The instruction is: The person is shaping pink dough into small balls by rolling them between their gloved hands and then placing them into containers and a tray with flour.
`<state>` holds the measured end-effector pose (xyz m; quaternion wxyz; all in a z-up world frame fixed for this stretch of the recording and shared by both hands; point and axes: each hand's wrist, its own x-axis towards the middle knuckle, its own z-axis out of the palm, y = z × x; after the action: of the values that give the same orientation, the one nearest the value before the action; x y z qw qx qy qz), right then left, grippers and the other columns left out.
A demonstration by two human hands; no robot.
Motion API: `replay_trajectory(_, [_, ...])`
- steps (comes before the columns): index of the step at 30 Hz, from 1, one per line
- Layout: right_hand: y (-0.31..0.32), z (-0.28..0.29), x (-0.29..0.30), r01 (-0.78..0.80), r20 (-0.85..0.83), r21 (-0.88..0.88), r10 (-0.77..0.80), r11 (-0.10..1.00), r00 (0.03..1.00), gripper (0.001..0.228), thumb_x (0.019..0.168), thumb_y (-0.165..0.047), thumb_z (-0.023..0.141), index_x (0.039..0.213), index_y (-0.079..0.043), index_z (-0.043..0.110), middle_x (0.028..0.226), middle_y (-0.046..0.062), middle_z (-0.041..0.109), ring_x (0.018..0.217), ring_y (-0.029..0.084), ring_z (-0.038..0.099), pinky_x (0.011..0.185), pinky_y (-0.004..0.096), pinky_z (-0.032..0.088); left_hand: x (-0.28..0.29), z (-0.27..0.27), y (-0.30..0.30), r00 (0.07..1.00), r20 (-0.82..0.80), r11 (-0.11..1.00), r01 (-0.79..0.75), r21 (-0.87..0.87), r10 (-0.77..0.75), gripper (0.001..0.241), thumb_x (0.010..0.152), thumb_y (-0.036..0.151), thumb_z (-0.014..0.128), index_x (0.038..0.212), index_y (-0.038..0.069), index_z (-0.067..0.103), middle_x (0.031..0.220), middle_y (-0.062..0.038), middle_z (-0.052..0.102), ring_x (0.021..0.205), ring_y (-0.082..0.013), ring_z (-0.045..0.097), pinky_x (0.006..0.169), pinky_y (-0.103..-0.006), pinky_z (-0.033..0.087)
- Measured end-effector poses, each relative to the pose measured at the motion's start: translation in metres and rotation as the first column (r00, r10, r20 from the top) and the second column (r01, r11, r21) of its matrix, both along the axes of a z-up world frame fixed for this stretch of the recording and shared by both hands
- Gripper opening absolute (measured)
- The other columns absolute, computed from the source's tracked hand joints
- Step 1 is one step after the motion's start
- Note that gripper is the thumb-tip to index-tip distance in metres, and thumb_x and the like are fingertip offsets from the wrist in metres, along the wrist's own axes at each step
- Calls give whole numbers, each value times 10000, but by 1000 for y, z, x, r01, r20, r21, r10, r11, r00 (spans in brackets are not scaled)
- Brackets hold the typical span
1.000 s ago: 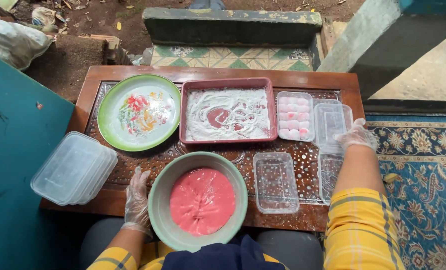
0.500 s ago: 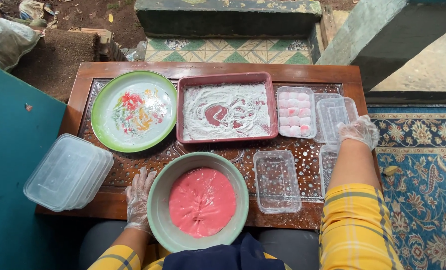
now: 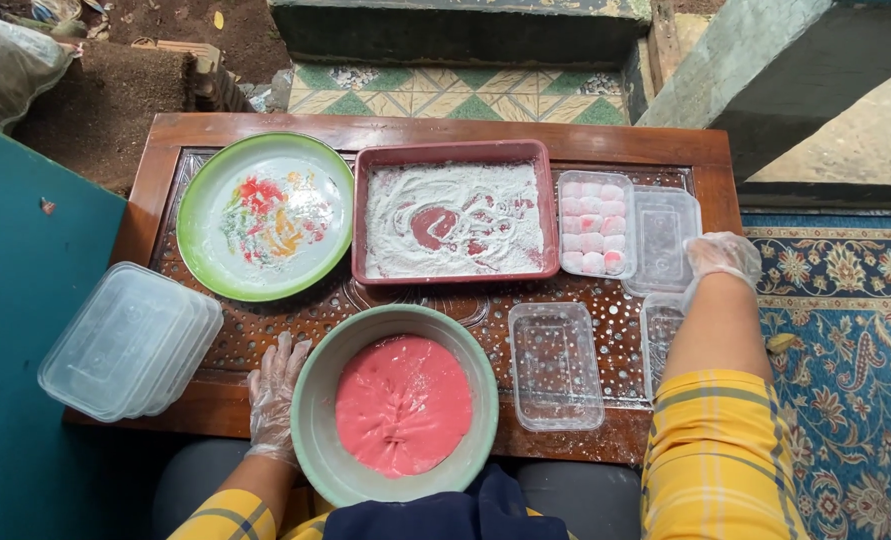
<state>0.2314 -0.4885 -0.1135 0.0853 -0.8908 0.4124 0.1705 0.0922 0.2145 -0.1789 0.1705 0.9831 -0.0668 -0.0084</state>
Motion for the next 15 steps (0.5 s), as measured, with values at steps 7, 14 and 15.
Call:
replay_trajectory(7, [12,29,-11,152,477,240,-253,959,842,109,830,-93,740,932,-132,751,1007,106,757,923,333,697,722,446,564,-1,-5,2,999,51,1000,18,4,-18,827,885,411,594,1621,297,234,1742,-18,119,1580,-355,142,1207,-644,99])
replay_trajectory(14, [70,84,-8,-70,759,502,-400,862,514,414,675,86,671,1015,-148,645,942,106,705,724,206,686,525,382,553,0,-4,0,999,38,1000,13,-3,-13,828,883,391,602,1620,298,236,1739,-27,124,1577,-374,139,1210,-657,81])
replay_trajectory(15, [105,108,-11,1,647,496,-371,868,666,317,758,66,605,984,-147,671,969,90,706,814,218,676,572,388,557,0,-6,1,999,35,1000,15,19,-16,852,866,413,613,1620,295,234,1740,-27,118,1575,-370,142,1209,-646,93])
